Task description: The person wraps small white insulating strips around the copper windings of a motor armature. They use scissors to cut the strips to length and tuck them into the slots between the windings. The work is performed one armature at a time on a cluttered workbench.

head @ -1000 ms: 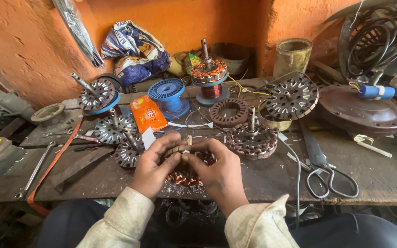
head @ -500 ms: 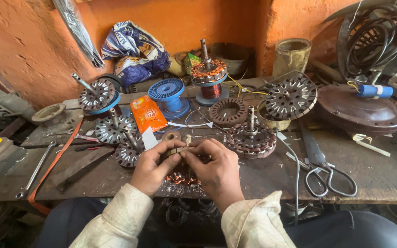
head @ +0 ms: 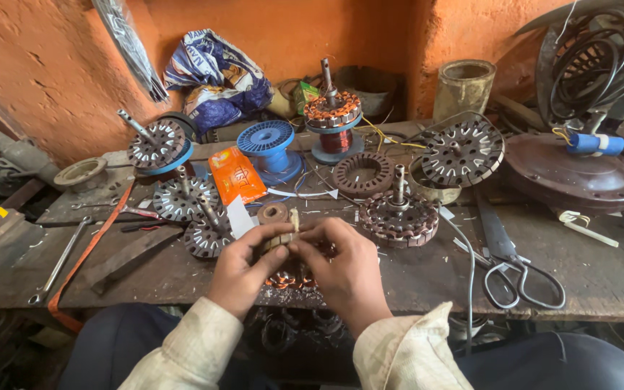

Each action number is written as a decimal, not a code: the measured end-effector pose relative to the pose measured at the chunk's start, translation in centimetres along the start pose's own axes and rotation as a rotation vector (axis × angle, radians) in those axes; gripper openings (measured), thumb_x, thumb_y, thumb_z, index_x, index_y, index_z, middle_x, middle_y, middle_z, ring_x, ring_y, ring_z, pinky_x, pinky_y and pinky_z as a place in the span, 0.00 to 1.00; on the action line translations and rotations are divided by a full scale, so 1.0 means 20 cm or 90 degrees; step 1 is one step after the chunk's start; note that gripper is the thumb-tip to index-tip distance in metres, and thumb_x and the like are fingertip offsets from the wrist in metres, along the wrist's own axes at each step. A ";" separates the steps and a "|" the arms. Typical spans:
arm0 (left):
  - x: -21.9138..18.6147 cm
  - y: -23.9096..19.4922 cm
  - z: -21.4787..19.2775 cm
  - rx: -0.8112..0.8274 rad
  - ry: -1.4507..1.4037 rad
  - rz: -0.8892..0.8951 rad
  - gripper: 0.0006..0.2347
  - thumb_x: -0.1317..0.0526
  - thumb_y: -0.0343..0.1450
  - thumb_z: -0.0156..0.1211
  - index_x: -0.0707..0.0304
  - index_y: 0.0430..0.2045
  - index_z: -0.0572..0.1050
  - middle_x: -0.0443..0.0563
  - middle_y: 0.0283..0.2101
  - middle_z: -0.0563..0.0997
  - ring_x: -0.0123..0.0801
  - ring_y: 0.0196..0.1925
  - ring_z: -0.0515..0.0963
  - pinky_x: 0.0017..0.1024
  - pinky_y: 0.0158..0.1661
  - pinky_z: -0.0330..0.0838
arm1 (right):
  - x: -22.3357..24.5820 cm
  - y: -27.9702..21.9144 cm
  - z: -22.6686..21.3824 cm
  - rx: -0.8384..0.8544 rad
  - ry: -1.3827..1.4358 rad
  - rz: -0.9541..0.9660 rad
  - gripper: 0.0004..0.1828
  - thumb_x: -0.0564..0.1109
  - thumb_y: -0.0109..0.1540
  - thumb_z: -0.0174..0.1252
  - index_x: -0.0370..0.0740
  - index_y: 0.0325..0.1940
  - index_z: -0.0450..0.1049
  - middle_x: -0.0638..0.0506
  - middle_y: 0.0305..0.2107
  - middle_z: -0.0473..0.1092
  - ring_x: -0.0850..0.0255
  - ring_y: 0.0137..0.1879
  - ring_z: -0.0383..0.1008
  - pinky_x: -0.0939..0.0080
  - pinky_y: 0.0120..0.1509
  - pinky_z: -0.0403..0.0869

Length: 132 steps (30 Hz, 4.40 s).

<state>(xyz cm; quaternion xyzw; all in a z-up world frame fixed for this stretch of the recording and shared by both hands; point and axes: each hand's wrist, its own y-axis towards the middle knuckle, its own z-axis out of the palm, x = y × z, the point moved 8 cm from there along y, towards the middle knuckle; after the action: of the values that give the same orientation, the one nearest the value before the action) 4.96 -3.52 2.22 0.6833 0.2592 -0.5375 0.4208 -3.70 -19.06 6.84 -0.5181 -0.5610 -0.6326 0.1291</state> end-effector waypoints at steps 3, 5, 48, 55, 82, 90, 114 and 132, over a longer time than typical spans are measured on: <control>0.00 -0.04 0.00 0.038 -0.075 0.001 0.21 0.73 0.69 0.61 0.70 0.58 0.70 0.55 0.52 0.81 0.31 0.54 0.81 0.28 0.54 0.76 | 0.01 -0.06 0.00 0.033 -0.015 -0.003 0.10 0.41 0.55 0.69 0.36 0.37 0.79 0.50 0.39 0.79 0.60 0.40 0.83 0.63 0.43 0.79; 0.00 -0.07 0.00 0.043 -0.066 0.002 0.23 0.73 0.68 0.63 0.70 0.60 0.68 0.57 0.52 0.80 0.33 0.53 0.81 0.29 0.54 0.77 | 0.02 -0.09 -0.02 0.028 -0.004 -0.018 0.09 0.41 0.55 0.70 0.37 0.37 0.79 0.50 0.40 0.79 0.59 0.40 0.83 0.63 0.44 0.80; -0.31 -0.03 0.04 0.117 0.356 -0.010 0.05 0.67 0.64 0.66 0.67 0.30 0.85 0.50 0.33 0.88 0.31 0.36 0.87 0.27 0.39 0.79 | 0.05 -0.12 -0.08 0.087 0.010 -0.053 0.09 0.40 0.50 0.70 0.40 0.30 0.76 0.54 0.40 0.79 0.56 0.49 0.78 0.57 0.54 0.73; -0.31 0.01 0.02 0.138 0.397 -0.043 0.06 0.68 0.60 0.69 0.65 0.27 0.85 0.49 0.32 0.88 0.28 0.33 0.87 0.25 0.37 0.79 | 0.03 -0.11 -0.06 0.086 -0.004 -0.077 0.10 0.41 0.52 0.70 0.40 0.32 0.75 0.54 0.40 0.78 0.55 0.51 0.77 0.54 0.56 0.71; -0.19 0.12 0.05 0.007 0.283 0.037 0.13 0.65 0.74 0.57 0.64 0.53 0.78 0.49 0.53 0.83 0.26 0.54 0.80 0.25 0.56 0.71 | -0.54 -0.95 -0.37 -0.308 0.441 0.920 0.45 0.67 0.53 0.61 0.39 0.67 0.71 0.44 0.55 0.72 0.54 0.54 0.73 0.41 0.57 0.70; -0.12 0.10 0.05 -0.025 0.229 -0.057 0.14 0.64 0.73 0.59 0.62 0.53 0.80 0.51 0.44 0.84 0.28 0.42 0.79 0.26 0.44 0.74 | -0.81 -0.69 -0.44 -0.530 0.160 0.756 0.44 0.70 0.54 0.67 0.22 0.47 0.75 0.41 0.40 0.76 0.51 0.40 0.73 0.48 0.43 0.73; -0.04 0.14 0.03 -0.020 0.446 0.160 0.09 0.63 0.73 0.62 0.66 0.43 0.74 0.54 0.46 0.78 0.38 0.47 0.79 0.30 0.47 0.75 | 0.66 0.14 0.04 0.100 -0.461 -0.127 0.06 0.41 0.52 0.63 0.42 0.32 0.74 0.44 0.30 0.76 0.49 0.37 0.81 0.50 0.36 0.77; -0.15 0.17 0.10 0.046 0.231 0.072 0.12 0.67 0.75 0.55 0.69 0.52 0.76 0.49 0.49 0.81 0.25 0.48 0.80 0.24 0.49 0.75 | 0.19 0.03 -0.04 0.161 -0.461 -0.070 0.07 0.46 0.60 0.60 0.42 0.37 0.72 0.47 0.34 0.74 0.49 0.43 0.78 0.49 0.43 0.75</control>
<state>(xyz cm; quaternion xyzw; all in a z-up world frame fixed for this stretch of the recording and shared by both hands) 5.83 -6.64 5.86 0.7972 0.2728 -0.3900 0.3715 -5.17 -18.33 10.33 -0.6571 -0.6705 -0.3409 -0.0485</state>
